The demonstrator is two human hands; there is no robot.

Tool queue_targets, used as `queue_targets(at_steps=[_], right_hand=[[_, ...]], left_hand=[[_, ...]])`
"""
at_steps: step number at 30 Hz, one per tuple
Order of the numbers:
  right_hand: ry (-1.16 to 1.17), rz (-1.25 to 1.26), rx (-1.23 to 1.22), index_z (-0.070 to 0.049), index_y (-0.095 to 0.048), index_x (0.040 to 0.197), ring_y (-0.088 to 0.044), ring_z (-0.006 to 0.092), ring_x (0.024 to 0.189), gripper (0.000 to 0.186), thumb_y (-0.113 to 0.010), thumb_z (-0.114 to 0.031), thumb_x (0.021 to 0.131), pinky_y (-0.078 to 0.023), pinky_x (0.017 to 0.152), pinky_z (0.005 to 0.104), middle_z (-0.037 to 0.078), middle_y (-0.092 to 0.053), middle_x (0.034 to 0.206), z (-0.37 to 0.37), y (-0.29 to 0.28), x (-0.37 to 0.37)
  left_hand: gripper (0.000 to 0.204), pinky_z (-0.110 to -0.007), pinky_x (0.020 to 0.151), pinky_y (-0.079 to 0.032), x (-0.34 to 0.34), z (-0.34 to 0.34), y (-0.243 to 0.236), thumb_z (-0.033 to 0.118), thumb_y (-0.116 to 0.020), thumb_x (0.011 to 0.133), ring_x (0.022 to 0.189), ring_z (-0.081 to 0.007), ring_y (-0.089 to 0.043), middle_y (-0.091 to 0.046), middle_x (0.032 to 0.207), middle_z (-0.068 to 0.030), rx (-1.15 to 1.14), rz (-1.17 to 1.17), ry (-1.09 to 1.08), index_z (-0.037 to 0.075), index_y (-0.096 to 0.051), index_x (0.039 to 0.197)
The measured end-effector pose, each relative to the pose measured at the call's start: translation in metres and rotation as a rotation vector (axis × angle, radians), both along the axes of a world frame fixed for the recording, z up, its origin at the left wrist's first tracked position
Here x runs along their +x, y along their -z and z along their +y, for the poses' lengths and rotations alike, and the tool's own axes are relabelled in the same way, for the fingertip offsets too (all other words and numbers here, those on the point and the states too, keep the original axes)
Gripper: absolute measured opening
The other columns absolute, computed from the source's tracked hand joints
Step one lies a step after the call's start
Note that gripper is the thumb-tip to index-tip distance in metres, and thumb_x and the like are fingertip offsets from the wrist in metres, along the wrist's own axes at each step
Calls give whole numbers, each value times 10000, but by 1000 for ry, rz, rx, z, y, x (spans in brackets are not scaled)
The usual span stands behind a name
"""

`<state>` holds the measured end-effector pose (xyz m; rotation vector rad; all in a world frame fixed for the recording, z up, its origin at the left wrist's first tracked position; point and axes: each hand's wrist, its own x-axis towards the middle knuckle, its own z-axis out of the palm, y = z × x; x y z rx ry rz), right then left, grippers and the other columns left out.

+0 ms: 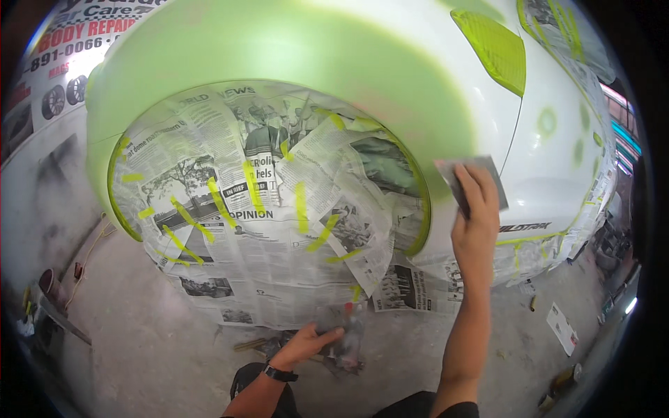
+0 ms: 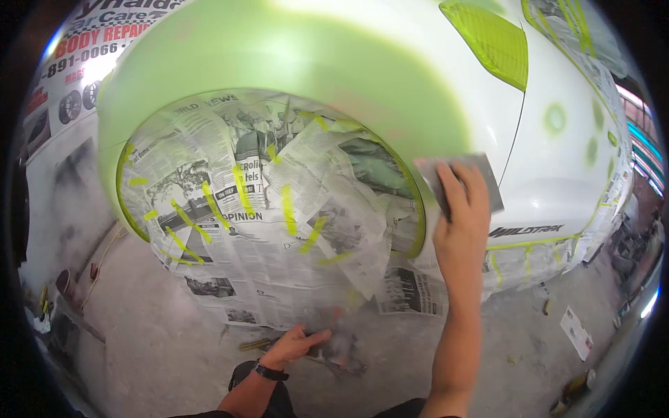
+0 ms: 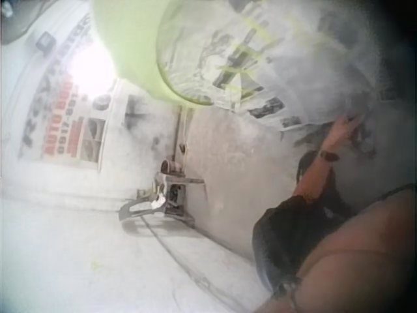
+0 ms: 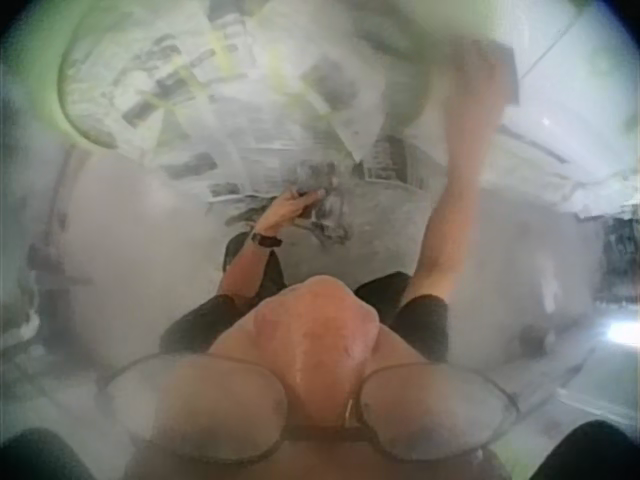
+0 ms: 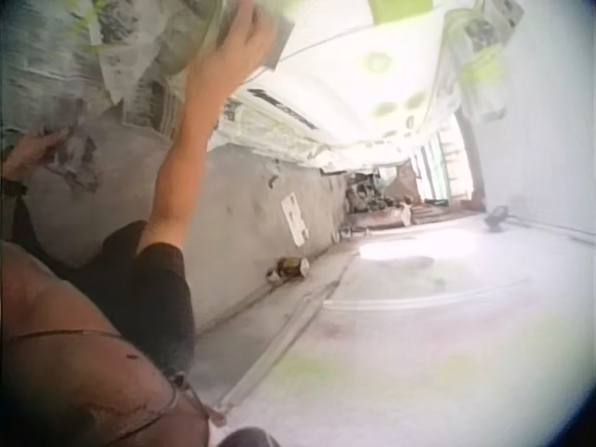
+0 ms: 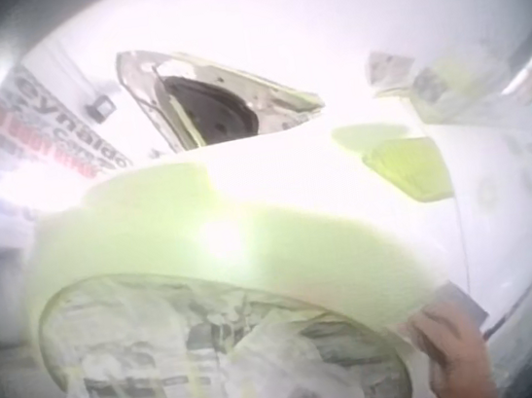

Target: Sanding the body of a vehicle in preparation for painting.

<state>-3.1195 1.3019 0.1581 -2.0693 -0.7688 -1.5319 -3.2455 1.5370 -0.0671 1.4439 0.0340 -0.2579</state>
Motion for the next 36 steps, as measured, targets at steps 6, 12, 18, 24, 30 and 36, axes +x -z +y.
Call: queue_targets(at_steps=[6, 12, 18, 24, 30, 36], right_hand=[[-134, 184, 128, -7, -644, 1181, -546, 357, 1208, 511, -487, 172, 728, -386, 1060, 395, 175, -615, 1213, -44, 54, -17], [-171, 265, 235, 18, -674, 1115, -587, 350, 1145, 457, -488, 181, 730, -409, 1039, 388, 181, -635, 1162, -80, 77, -13], [-92, 232, 214, 21, -670, 1132, -574, 340, 1159, 444, -490, 167, 752, -407, 1033, 378, 182, -635, 1162, -95, 87, -10], [-118, 188, 256, -2, -668, 1152, -565, 305, 1186, 392, -479, 134, 837, -402, 1032, 372, 159, -640, 1192, -117, 91, 1], [-37, 164, 453, 38, -626, 1196, -583, 268, 1158, 340, -427, 83, 925, -407, 1017, 352, 147, -641, 1213, -138, 88, -4], [-67, 112, 486, 53, -620, 1202, -595, 271, 1144, 370, -417, 103, 896, -412, 1010, 346, 154, -651, 1191, -142, 94, -5]], left_hand=[[338, -242, 491, -308, -9, 5, 12, 374, -659, 937, 576, -32, -389, -498, 661, 77, 331, -160, -132, 38, -675, 968], [295, -242, 501, -294, -2, 8, 41, 336, -651, 954, 604, -19, -385, -501, 679, 98, 334, -103, -9, 42, -674, 962], [303, -241, 475, -262, 16, -20, 50, 338, -648, 956, 573, -10, -357, -473, 664, 110, 344, -68, 9, 37, -680, 976], [413, -271, 449, -291, 30, -47, 70, 399, -657, 931, 508, -55, -371, -422, 559, 67, 330, -163, 88, 13, -619, 790], [562, -368, 505, -400, 42, -48, 106, 506, -607, 922, 518, -182, -504, -509, 560, -79, 668, -197, 203, -31, -601, 757], [478, -516, 699, -474, 39, -47, 167, 418, -592, 896, 786, -445, -625, -642, 806, -271, 1161, -380, 526, -53, -647, 832]])
